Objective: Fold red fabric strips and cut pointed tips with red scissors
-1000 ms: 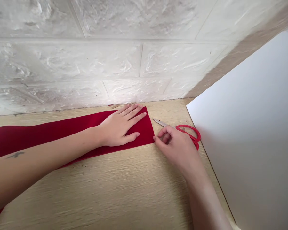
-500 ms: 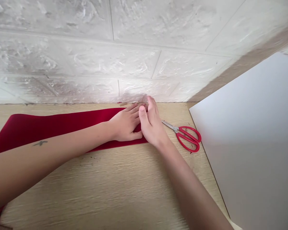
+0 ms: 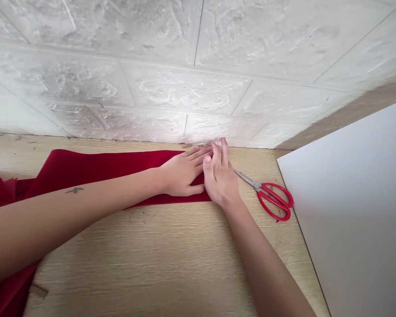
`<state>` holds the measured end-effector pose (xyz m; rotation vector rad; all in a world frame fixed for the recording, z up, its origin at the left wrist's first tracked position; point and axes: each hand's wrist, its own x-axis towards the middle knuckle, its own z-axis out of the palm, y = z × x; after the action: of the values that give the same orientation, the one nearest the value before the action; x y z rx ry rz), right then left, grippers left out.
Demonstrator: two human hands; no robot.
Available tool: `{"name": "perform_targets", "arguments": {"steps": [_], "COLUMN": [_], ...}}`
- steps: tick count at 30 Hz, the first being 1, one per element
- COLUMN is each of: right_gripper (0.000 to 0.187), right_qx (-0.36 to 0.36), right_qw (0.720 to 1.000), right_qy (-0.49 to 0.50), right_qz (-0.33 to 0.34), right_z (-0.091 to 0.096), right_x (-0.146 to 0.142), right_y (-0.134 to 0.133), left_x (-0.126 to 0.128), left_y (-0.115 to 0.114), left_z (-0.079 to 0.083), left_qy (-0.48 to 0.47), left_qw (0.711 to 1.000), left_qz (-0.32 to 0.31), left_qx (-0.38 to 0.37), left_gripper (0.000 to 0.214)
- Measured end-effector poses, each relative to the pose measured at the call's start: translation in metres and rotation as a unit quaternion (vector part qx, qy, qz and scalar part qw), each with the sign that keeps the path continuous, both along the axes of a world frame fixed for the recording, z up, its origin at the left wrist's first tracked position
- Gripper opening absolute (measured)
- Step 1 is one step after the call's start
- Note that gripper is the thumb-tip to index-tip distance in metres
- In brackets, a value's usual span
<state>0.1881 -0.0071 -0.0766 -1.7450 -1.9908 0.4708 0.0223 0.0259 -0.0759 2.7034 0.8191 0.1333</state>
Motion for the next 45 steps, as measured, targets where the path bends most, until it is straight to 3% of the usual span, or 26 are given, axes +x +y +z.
{"name": "perform_targets", "arguments": {"steps": [7,15,21,25,34,45], "right_gripper": [0.074,0.08,0.083,0.083,0.085,0.088], "right_qx": [-0.031,-0.02,-0.034,-0.049,-0.062,-0.005], "right_qw": [0.99,0.985,0.983,0.982,0.977,0.99], "right_qy": [-0.135,-0.173,-0.18,-0.184,-0.202,-0.143], "right_qz": [0.008,-0.003,-0.003,0.001,-0.006,0.0], "right_z": [-0.002,-0.004,-0.001,0.003,0.006,-0.011], "right_x": [-0.007,-0.01,-0.011,-0.014,-0.015,-0.009], "right_y": [0.002,0.002,0.002,0.002,0.002,0.004], "left_x": [-0.075,-0.148,-0.192,-0.201,-0.195,-0.209], "left_y": [-0.016,-0.03,-0.042,-0.044,-0.046,-0.051], "left_z": [0.008,0.014,0.013,0.014,0.019,0.069], "left_qy": [0.073,0.131,0.145,0.152,0.178,0.252], "left_qw": [0.997,0.989,0.982,0.979,0.97,0.91], "left_qz": [0.027,0.062,0.122,0.137,0.168,0.327], "left_qx": [0.002,0.015,0.027,0.017,0.005,0.039], "left_gripper": [0.082,0.076,0.073,0.072,0.075,0.07]}}
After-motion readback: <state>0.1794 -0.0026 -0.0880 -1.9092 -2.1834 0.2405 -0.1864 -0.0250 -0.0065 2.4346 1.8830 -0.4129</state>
